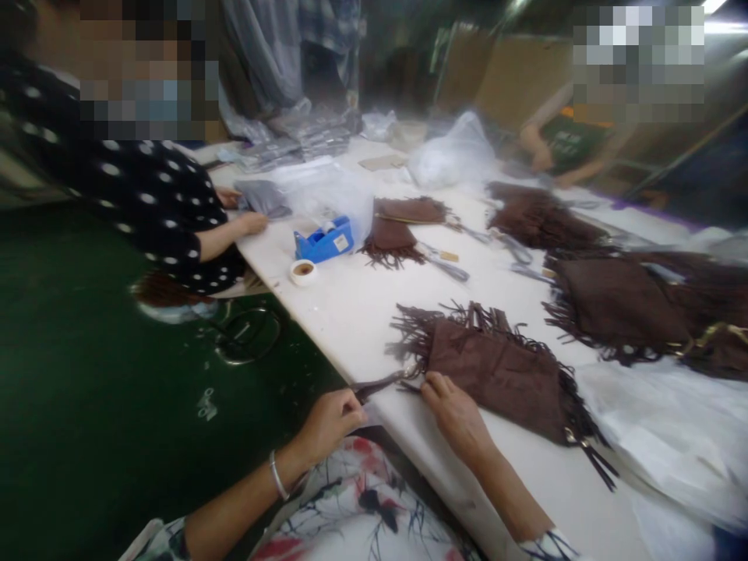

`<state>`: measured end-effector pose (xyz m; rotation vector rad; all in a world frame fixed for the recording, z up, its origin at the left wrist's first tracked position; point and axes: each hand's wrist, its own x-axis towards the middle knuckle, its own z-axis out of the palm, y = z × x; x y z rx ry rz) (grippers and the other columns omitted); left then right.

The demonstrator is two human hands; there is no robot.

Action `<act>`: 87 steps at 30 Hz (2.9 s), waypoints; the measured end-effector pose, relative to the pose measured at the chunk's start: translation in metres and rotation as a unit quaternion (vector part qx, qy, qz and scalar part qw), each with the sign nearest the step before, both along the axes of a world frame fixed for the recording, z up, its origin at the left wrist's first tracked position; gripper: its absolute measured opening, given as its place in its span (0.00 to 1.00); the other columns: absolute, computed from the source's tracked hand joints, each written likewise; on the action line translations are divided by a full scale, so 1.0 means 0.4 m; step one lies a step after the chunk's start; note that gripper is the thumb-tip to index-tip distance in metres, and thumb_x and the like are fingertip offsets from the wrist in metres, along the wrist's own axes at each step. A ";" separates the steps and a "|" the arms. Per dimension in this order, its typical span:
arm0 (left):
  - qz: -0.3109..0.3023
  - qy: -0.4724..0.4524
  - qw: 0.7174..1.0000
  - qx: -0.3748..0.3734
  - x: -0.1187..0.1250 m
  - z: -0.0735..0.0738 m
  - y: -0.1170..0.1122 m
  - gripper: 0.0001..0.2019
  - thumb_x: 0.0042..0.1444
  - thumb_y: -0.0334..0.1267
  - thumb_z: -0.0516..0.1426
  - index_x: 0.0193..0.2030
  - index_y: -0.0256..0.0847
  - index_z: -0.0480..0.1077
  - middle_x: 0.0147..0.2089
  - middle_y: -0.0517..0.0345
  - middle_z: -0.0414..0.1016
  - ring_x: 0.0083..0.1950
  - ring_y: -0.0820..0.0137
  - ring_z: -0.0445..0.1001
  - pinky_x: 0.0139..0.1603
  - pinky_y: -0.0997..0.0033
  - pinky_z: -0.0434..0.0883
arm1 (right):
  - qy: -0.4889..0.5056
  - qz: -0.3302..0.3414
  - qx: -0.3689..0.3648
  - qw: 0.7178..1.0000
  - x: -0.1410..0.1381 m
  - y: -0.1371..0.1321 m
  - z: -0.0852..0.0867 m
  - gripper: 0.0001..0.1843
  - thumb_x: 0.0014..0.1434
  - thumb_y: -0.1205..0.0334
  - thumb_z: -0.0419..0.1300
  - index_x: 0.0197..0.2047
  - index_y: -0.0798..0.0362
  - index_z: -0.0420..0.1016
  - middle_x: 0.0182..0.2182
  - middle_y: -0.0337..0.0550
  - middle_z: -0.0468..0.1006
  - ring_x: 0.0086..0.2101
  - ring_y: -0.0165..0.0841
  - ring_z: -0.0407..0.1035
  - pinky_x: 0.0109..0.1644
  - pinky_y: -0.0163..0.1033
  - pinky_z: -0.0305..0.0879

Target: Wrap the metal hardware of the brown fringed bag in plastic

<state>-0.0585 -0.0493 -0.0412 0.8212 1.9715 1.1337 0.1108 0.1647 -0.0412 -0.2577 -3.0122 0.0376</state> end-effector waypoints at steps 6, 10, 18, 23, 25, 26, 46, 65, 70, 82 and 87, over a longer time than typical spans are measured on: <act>0.009 -0.030 0.999 -0.025 0.006 -0.004 -0.052 0.08 0.51 0.40 0.59 0.27 0.37 0.70 0.26 0.62 0.70 0.28 0.72 0.65 0.29 0.74 0.57 | 0.014 0.016 -0.058 0.998 0.020 -0.016 0.001 0.19 0.64 0.73 0.49 0.57 0.55 0.64 0.49 0.50 0.71 0.47 0.38 0.66 0.50 0.43 0.68; 0.003 -0.040 0.999 -0.026 0.024 -0.013 -0.047 0.08 0.51 0.39 0.59 0.27 0.37 0.69 0.25 0.64 0.69 0.27 0.73 0.64 0.27 0.74 0.56 | -0.017 0.040 -0.028 0.999 0.028 0.006 0.002 0.17 0.63 0.74 0.50 0.54 0.55 0.66 0.47 0.50 0.72 0.44 0.39 0.67 0.48 0.44 0.68; 0.001 -0.036 0.999 -0.041 0.036 -0.021 -0.032 0.07 0.50 0.39 0.59 0.27 0.37 0.69 0.24 0.64 0.67 0.26 0.74 0.62 0.27 0.75 0.55 | -0.011 0.009 -0.052 0.999 0.011 -0.013 0.001 0.10 0.64 0.74 0.49 0.45 0.55 0.68 0.39 0.47 0.71 0.38 0.37 0.68 0.42 0.41 0.66; 0.017 -0.055 0.997 -0.047 0.029 -0.043 -0.046 0.07 0.50 0.39 0.58 0.29 0.37 0.69 0.26 0.63 0.69 0.28 0.73 0.64 0.27 0.75 0.55 | -0.039 -0.007 -0.195 0.980 0.041 -0.076 0.030 0.11 0.67 0.69 0.45 0.46 0.51 0.65 0.38 0.41 0.71 0.28 0.29 0.68 0.30 0.33 0.61; 0.016 -0.063 0.997 -0.046 0.032 -0.045 -0.047 0.06 0.50 0.39 0.58 0.29 0.38 0.69 0.27 0.62 0.70 0.29 0.72 0.64 0.28 0.75 0.56 | -0.042 0.005 -0.260 0.965 0.049 -0.102 0.054 0.11 0.68 0.67 0.45 0.45 0.50 0.66 0.37 0.40 0.71 0.30 0.28 0.70 0.32 0.32 0.61; 0.014 -0.065 0.997 -0.045 0.034 -0.043 -0.046 0.06 0.50 0.39 0.58 0.29 0.38 0.69 0.27 0.62 0.70 0.29 0.72 0.65 0.28 0.75 0.56 | -0.041 0.010 -0.288 0.957 0.051 -0.112 0.066 0.11 0.68 0.67 0.44 0.45 0.50 0.66 0.37 0.40 0.71 0.31 0.28 0.70 0.34 0.31 0.62; -0.077 0.101 0.991 -0.046 0.060 0.034 -0.037 0.07 0.58 0.39 0.54 0.34 0.42 0.72 0.34 0.59 0.76 0.38 0.66 0.72 0.39 0.71 0.62 | -0.063 0.041 -0.244 0.967 0.039 -0.128 0.081 0.11 0.66 0.68 0.48 0.43 0.48 0.71 0.36 0.38 0.71 0.32 0.30 0.68 0.35 0.34 0.59; 0.070 -0.297 0.952 0.007 0.174 -0.066 0.005 0.16 0.48 0.47 0.64 0.29 0.37 0.66 0.24 0.61 0.70 0.24 0.74 0.67 0.27 0.74 0.62 | 0.134 -0.066 -0.439 0.886 0.085 -0.233 -0.018 0.18 0.61 0.75 0.47 0.50 0.50 0.67 0.45 0.46 0.73 0.45 0.33 0.70 0.48 0.37 0.67; 0.064 -0.245 0.967 -0.018 0.136 -0.047 0.002 0.16 0.51 0.49 0.62 0.31 0.37 0.66 0.25 0.60 0.71 0.26 0.72 0.69 0.29 0.73 0.64 | 0.186 -0.187 -0.397 0.879 0.105 -0.241 -0.027 0.16 0.64 0.70 0.45 0.49 0.50 0.69 0.41 0.46 0.75 0.42 0.34 0.72 0.46 0.38 0.69; -0.020 -0.065 0.997 -0.031 0.157 -0.008 0.017 0.17 0.62 0.48 0.51 0.39 0.40 0.77 0.37 0.56 0.79 0.39 0.65 0.74 0.40 0.71 0.65 | 0.135 -0.286 -0.489 0.813 0.121 -0.303 -0.061 0.17 0.67 0.61 0.45 0.53 0.50 0.70 0.47 0.46 0.78 0.45 0.36 0.74 0.50 0.41 0.70; -0.023 -0.029 0.998 -0.054 0.177 0.009 0.032 0.18 0.62 0.47 0.50 0.40 0.41 0.78 0.36 0.57 0.80 0.38 0.65 0.75 0.39 0.72 0.65 | 0.138 -0.293 -0.543 0.775 0.123 -0.324 -0.063 0.18 0.66 0.57 0.47 0.54 0.50 0.70 0.48 0.47 0.78 0.44 0.38 0.75 0.48 0.42 0.72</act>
